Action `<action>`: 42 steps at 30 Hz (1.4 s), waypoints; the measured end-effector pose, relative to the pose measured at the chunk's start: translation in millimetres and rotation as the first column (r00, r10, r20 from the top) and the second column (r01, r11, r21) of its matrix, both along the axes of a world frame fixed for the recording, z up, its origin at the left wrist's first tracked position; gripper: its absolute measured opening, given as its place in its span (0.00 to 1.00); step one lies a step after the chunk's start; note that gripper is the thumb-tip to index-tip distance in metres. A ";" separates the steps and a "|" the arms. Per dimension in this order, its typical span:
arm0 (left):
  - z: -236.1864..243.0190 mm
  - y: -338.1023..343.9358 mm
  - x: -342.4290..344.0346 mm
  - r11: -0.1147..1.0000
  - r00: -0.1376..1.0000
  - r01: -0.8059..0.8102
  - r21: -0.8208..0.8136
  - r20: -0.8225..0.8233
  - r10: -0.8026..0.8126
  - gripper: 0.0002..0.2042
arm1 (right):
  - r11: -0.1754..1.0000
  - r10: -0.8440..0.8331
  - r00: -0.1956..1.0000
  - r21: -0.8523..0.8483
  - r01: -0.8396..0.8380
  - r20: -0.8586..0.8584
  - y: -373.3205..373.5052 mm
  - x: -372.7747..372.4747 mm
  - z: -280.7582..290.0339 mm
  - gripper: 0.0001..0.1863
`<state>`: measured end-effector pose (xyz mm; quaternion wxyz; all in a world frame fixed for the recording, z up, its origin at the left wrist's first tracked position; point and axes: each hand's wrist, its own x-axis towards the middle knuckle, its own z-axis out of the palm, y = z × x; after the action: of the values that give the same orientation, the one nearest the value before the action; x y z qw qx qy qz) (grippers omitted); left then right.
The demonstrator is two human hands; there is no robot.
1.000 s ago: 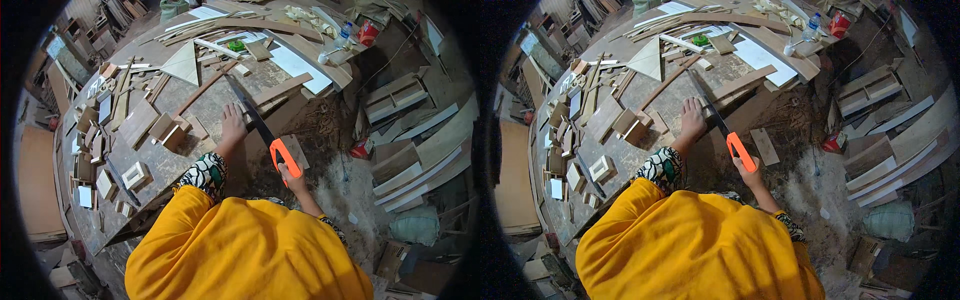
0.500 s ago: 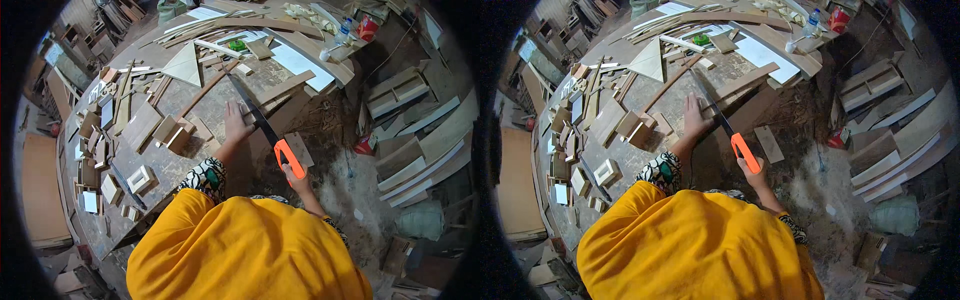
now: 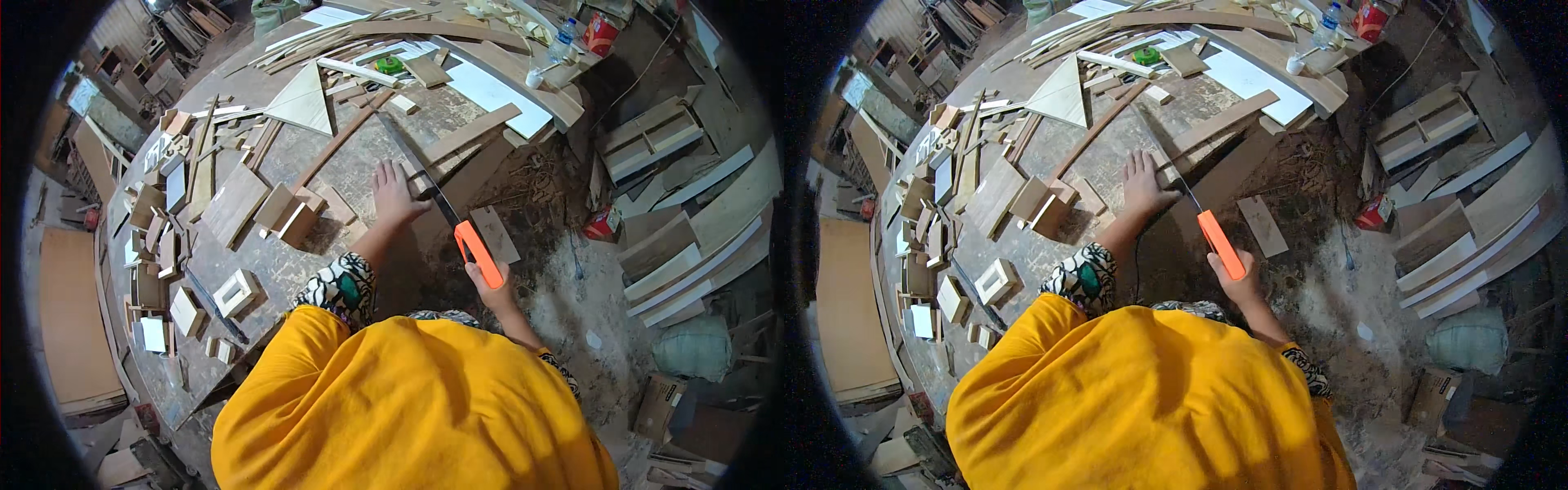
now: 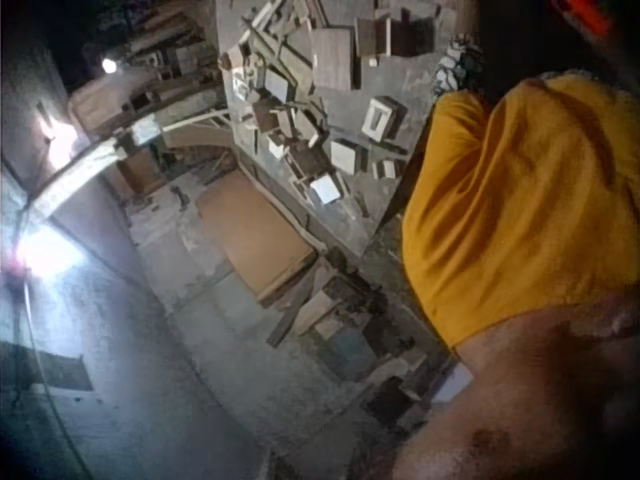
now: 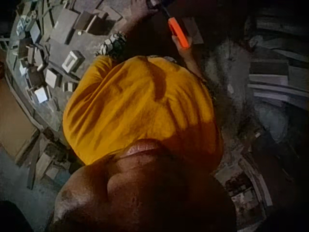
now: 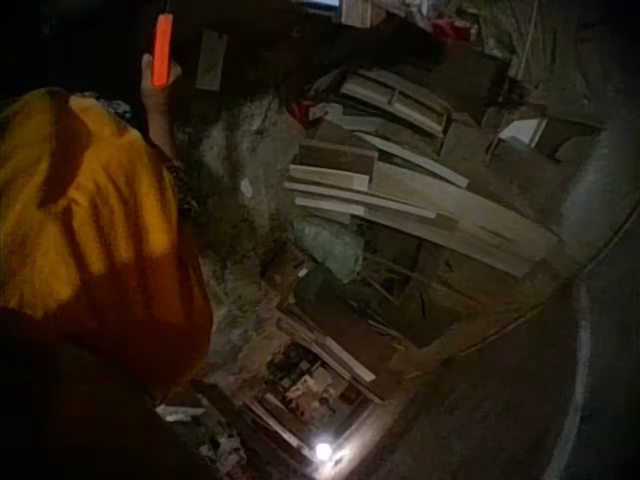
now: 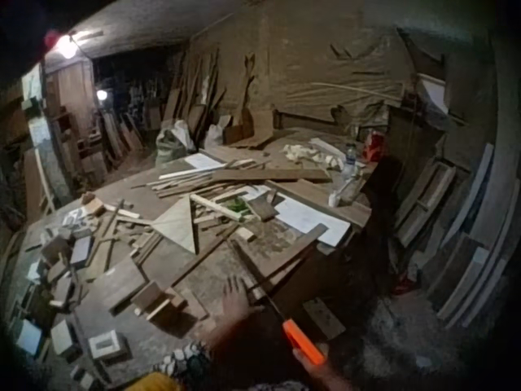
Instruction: The person uses a hand saw to cut a thin wooden strip on a workbench. They hold the wood steady with one hand while sawing with the other, then inspect the cut piece and place it on the table.
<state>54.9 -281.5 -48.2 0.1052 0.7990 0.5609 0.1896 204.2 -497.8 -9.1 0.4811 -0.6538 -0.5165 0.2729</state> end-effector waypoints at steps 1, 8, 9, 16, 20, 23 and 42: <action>0.7 -3.0 1.6 0.999 0.995 0.004 0.040 -0.096 0.000 0.42 | 1.000 0.015 1.000 0.025 -0.015 0.000 0.9 -1.8 -1.3 0.13; -33.2 13.2 9.1 0.988 0.989 -0.060 0.144 -0.122 0.078 0.28 | 0.994 0.099 0.995 0.045 -0.099 -0.011 -0.7 8.9 -1.8 0.15; -32.1 12.9 8.0 0.988 0.990 -0.056 0.143 -0.118 0.073 0.28 | 0.994 0.105 0.994 0.034 -0.105 -0.001 -6.8 9.7 -3.1 0.15; -22.6 8.8 9.6 0.993 0.985 -0.033 0.114 -0.163 0.051 0.32 | 0.992 0.110 0.992 -0.059 -0.113 -0.053 -3.1 22.1 5.2 0.15; -33.1 11.5 7.1 0.981 0.981 -0.060 0.186 -0.168 0.092 0.33 | 0.988 0.152 0.988 -0.004 -0.152 0.005 0.1 32.4 4.3 0.15; -9.2 7.5 13.9 0.992 0.983 -0.080 0.094 -0.156 0.094 0.36 | 0.988 0.154 0.988 0.011 -0.154 -0.016 -2.3 33.3 -11.3 0.15; -22.7 10.5 22.5 0.987 0.943 -0.128 0.102 -0.294 0.153 0.37 | 0.990 0.137 0.976 0.014 -0.142 0.169 -0.7 42.8 -1.4 0.16</action>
<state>77.4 -271.0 -70.9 -0.0279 0.7801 0.6177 0.0953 247.0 -498.5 -10.5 0.4240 -0.6303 -0.6030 0.2435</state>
